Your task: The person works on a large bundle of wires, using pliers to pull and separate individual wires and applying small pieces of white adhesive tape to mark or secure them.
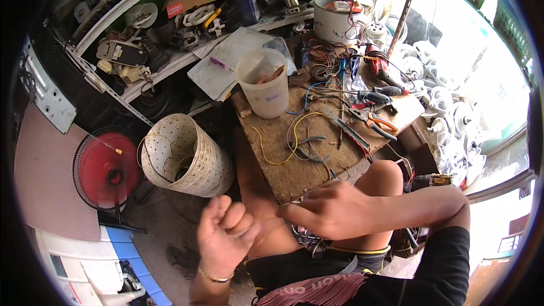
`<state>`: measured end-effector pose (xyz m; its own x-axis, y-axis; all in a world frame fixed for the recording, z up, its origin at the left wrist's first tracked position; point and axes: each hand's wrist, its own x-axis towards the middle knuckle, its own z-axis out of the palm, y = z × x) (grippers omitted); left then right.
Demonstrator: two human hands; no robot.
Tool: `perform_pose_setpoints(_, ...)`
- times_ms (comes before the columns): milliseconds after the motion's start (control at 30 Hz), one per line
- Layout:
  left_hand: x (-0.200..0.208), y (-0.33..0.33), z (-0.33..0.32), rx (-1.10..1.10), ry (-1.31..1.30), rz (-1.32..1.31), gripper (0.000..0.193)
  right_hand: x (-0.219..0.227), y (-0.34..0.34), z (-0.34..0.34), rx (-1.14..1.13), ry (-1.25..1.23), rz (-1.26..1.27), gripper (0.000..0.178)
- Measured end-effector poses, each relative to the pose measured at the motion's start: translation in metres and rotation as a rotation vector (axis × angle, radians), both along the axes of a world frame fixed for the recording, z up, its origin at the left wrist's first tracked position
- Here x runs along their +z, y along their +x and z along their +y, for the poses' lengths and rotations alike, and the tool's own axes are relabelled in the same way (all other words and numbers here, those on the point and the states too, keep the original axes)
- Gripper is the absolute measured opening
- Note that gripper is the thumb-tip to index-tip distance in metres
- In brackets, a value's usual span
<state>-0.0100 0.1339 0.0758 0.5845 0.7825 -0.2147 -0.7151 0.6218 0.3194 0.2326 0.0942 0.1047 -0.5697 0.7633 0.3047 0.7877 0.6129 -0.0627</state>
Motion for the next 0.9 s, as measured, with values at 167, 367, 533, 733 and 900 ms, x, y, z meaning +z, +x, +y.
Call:
perform_pose_setpoints(167, -0.002, -0.128, 0.023, 0.572, 0.211, 0.022, 0.033, -0.019, 0.061, 0.014, -0.328, -0.301, 0.19, 0.024)
perform_pose_setpoints(367, -0.019, -0.003, 0.039, 0.242, 0.008, -0.331, 0.034, -0.072, 0.016, -0.001, 0.383, -1.15, 0.389, 0.038)
perform_pose_setpoints(533, -0.023, 0.021, 0.03, 0.207, -0.017, -0.454, 0.034, -0.048, -0.019, 0.01, -0.066, -0.546, 0.877, 0.027)
perform_pose_setpoints(733, -0.032, 0.037, 0.027, 0.211, 0.032, -0.523, 0.034, -0.076, -0.037, 0.014, -0.059, -0.33, 1.05, 0.025)
perform_pose_setpoints(900, -0.043, 0.029, 0.025, 0.291, 0.067, -0.326, 0.035, -0.075, -0.029, 0.016, 0.037, -0.519, 1.849, 0.007)
